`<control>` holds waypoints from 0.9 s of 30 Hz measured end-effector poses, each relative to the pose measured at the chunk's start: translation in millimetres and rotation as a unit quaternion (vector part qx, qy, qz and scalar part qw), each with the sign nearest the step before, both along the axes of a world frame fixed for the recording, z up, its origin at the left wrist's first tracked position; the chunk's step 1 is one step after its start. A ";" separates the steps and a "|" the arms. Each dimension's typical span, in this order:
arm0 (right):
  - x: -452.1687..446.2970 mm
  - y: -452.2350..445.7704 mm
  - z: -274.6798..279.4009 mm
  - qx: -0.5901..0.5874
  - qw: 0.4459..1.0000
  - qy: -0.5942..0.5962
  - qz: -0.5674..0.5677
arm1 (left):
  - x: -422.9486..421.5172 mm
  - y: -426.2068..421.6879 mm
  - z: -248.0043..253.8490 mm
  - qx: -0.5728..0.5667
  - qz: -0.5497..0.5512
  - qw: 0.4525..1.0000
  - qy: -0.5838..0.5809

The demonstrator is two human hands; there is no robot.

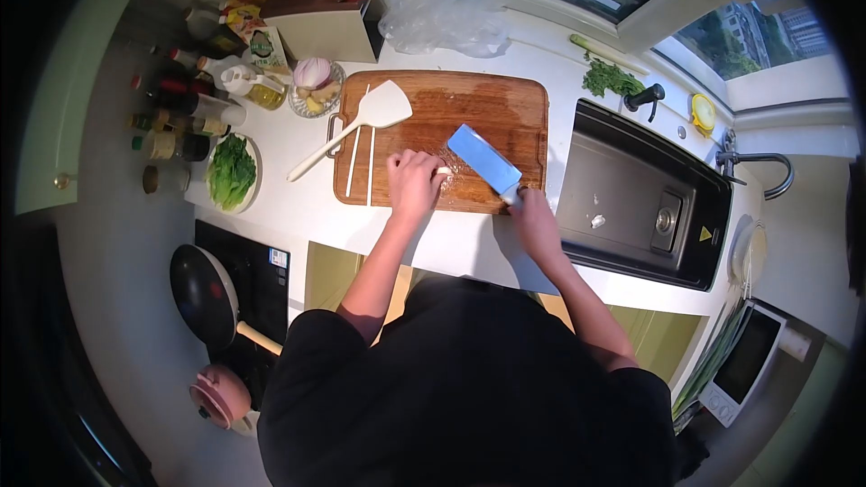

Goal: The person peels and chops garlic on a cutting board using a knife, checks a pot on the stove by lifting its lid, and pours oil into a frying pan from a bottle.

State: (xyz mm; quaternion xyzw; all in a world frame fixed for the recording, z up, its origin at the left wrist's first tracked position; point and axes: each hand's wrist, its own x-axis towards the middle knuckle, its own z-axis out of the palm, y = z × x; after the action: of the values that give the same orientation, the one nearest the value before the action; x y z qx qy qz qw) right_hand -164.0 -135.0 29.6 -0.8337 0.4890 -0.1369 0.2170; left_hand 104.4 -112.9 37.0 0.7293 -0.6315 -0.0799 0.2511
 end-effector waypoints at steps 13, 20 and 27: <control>-88.4 -35.9 15.8 0.237 0.954 -0.015 -0.180 | -58.3 -79.8 51.2 -0.128 0.032 0.975 0.176; -72.8 -39.9 -16.1 0.319 0.942 0.003 -0.104 | -119.2 -130.9 -47.5 0.024 -0.132 0.990 -0.051; -57.7 -37.3 3.5 0.314 0.933 0.074 -0.160 | -123.5 -139.4 -18.3 -0.003 -0.137 0.991 0.014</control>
State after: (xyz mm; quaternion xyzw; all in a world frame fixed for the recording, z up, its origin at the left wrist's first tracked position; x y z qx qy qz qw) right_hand -221.8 -172.2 33.1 -0.6412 0.6491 0.0529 0.4060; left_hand -19.1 -252.3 18.7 0.6341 -0.7219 -0.1215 0.2490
